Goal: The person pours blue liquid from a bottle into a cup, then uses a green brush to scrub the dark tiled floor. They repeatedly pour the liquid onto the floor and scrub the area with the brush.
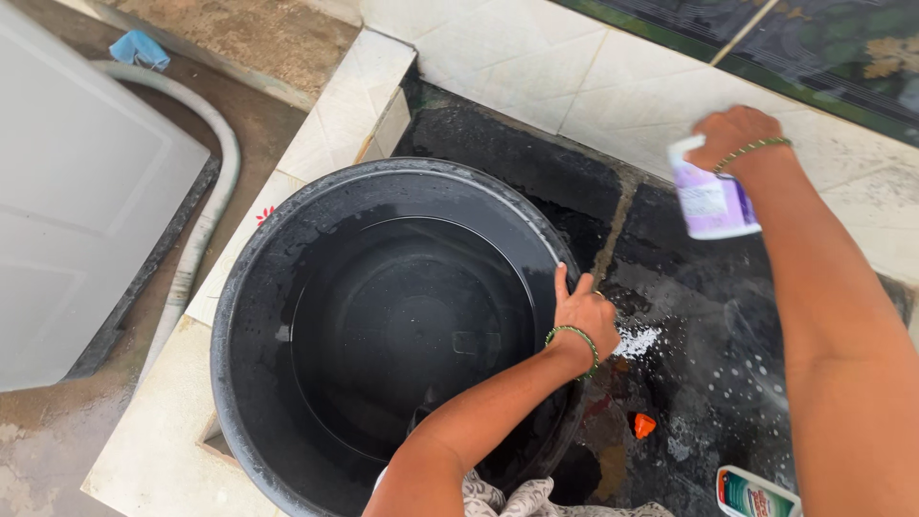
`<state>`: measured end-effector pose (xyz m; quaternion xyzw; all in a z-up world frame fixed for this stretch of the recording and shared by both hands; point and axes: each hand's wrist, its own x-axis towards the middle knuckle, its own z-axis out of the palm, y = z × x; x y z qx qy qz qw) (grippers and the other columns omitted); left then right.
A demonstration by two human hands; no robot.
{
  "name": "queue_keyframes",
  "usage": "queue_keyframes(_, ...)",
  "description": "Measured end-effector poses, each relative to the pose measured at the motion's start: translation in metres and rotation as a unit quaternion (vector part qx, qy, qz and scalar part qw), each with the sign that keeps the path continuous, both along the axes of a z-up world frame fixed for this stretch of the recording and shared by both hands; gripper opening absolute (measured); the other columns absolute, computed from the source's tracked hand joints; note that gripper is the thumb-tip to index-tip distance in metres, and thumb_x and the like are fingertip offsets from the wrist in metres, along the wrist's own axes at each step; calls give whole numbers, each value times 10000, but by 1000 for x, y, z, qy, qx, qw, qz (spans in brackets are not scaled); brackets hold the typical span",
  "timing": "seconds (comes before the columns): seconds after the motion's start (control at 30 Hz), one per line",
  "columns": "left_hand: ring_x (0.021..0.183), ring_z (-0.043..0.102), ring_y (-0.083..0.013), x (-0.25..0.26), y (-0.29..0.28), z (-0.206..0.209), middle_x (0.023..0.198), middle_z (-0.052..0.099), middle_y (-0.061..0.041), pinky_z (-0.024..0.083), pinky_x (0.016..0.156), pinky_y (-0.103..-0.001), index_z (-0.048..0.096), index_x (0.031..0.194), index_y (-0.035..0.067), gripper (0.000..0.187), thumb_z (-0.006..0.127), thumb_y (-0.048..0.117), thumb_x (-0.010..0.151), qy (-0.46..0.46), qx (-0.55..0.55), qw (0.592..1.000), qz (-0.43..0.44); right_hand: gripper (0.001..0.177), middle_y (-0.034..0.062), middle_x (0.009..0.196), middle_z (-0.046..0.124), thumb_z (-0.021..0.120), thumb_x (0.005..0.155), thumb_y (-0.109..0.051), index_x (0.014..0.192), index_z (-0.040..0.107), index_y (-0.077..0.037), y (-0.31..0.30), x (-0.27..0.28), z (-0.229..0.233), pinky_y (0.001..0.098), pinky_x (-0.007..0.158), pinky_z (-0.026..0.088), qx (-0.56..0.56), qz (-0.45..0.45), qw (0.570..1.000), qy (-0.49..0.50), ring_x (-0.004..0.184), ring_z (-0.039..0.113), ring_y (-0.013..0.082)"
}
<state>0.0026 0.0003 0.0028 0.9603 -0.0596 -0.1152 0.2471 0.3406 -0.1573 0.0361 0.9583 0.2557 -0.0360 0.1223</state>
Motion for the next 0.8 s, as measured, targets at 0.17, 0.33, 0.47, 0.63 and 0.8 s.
queue_keyframes(0.17, 1274, 490, -272, 0, -1, -4, 902, 732, -97, -15, 1235, -663, 800, 826, 60, 209, 630, 178, 794, -19, 5, 1000, 14, 442, 206, 973, 742, 738, 860, -459, 1214, 790, -200, 40, -18, 46, 502, 878, 569, 24, 120, 987, -107, 1028, 686, 385)
queue_keyframes(0.33, 1276, 484, -268, 0, -2, -6, 951, 735, -92, -9, 1220, -661, 807, 848, 67, 235, 626, 199, 778, -38, 31, 999, 22, 297, 187, 930, 729, 782, 866, -337, 1046, 776, -101, 15, -87, 88, 496, 904, 532, 148, 181, 971, -59, 998, 648, 395)
queue_keyframes(0.47, 1276, 482, -273, 4, -3, -6, 976, 733, -84, 8, 1211, -666, 802, 909, 65, 262, 624, 204, 777, -44, 67, 997, 18, 256, 166, 874, 672, 822, 915, -251, 985, 708, -32, -44, -179, 112, 443, 936, 502, 253, 192, 947, -50, 938, 618, 352)
queue_keyframes(0.63, 1246, 504, -328, -1, -4, -2, 1073, 707, -127, 102, 1186, -693, 601, 1303, 28, 522, 682, 324, 880, -95, 135, 986, 7, 214, 135, 1134, 598, 862, 851, -113, 1034, 755, -81, -105, -307, 147, 436, 915, 499, 259, 134, 948, -128, 1137, 516, 353)
queue_keyframes(0.8, 1272, 508, -381, -18, -5, 7, 1354, 531, -187, 153, 1078, -704, 435, 1397, 25, 898, 877, 418, 722, -231, -83, 969, -21, 242, 155, 1250, 557, 842, 757, -46, 976, 755, -105, -148, -385, 137, 412, 821, 539, 241, 139, 952, -130, 1208, 502, 373)
